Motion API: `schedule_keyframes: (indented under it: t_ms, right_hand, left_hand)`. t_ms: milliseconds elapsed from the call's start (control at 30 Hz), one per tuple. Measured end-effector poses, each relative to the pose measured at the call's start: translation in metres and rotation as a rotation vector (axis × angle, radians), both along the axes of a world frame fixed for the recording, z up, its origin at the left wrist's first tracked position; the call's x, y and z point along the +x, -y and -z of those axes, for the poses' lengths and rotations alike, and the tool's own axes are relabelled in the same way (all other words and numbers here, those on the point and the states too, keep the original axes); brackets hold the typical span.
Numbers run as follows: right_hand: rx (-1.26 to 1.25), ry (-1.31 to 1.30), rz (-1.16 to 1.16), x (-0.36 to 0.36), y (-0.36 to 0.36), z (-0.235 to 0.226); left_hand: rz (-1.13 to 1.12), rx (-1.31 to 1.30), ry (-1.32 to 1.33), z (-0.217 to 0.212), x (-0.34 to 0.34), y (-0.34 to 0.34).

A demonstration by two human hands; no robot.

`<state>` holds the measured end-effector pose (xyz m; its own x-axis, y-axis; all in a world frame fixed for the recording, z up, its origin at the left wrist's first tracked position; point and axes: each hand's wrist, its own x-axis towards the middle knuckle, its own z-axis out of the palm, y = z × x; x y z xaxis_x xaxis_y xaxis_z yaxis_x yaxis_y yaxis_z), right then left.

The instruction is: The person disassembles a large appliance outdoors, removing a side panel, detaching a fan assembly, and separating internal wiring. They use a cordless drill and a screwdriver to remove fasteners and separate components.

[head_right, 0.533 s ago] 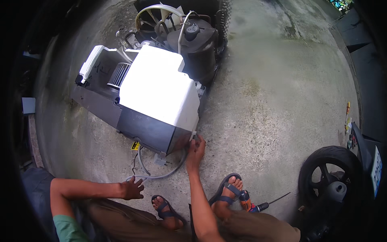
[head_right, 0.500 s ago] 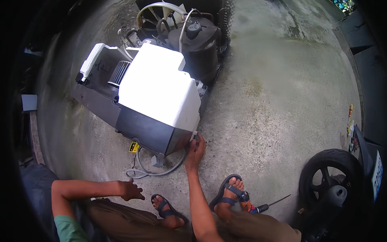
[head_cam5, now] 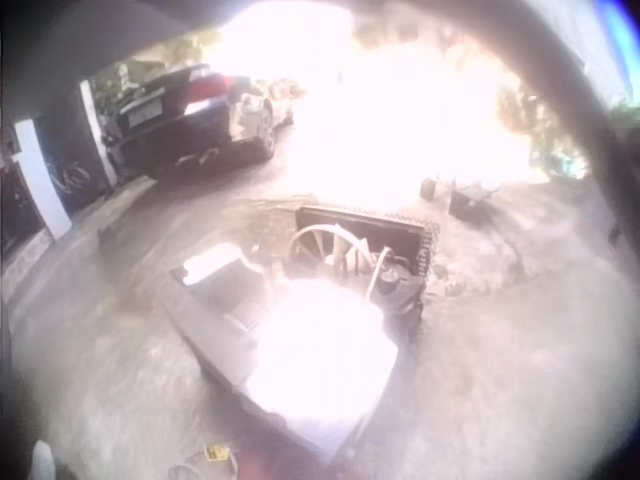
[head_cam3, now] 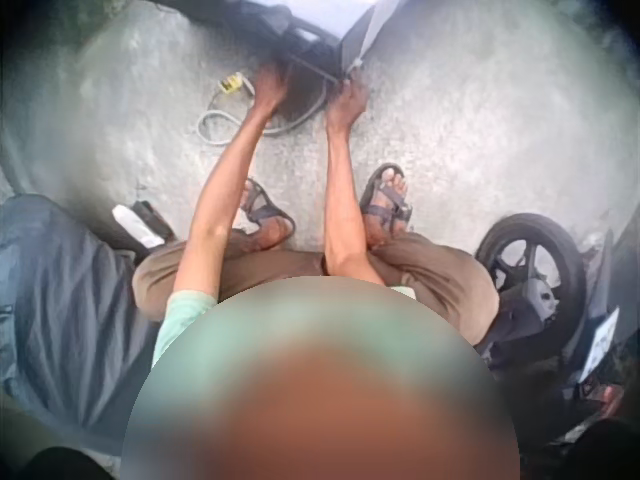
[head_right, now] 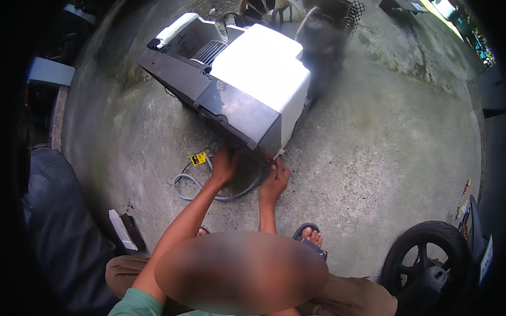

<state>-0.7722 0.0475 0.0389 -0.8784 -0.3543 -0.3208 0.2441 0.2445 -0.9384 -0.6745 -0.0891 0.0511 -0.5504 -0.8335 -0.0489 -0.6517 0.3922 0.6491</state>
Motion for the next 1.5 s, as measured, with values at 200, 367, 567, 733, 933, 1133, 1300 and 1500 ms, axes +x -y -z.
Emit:
schedule_keyframes:
  t_ms: [200,367,567,733,933,1133,1300,1500]
  right_hand:
    - [-0.125,0.312,0.304,0.026,0.005,0.006]
    - [-0.306,0.447,0.361,0.034,0.013,0.016]
    - [-0.262,0.210,0.216,0.048,0.017,0.026]
    - [-0.203,0.195,0.155,0.084,-0.004,0.019]
    - [-0.040,-0.051,-0.054,0.063,-0.037,0.015]
    - [0.230,-0.662,-0.285,-0.099,-0.037,-0.011]
    - [0.406,-0.957,-1.293,-0.183,0.017,-0.046]
    - [0.445,-1.234,-1.718,-0.208,0.034,-0.059]
  left_hand:
    - [0.002,0.165,0.177,-0.014,0.000,0.010]
    - [-0.044,0.086,0.041,-0.012,0.003,0.004]
    - [-0.097,0.116,-0.069,0.003,0.011,-0.009]
    - [-0.052,-0.014,0.104,-0.008,0.048,-0.023]
    - [-0.323,-0.308,0.066,-0.050,0.041,-0.088]
    - [-0.951,0.910,-0.774,-0.034,-0.030,-0.124]
    - [-0.887,1.294,-0.874,-0.007,-0.040,-0.093]
    - [-0.692,1.218,-0.796,-0.030,-0.018,-0.085]
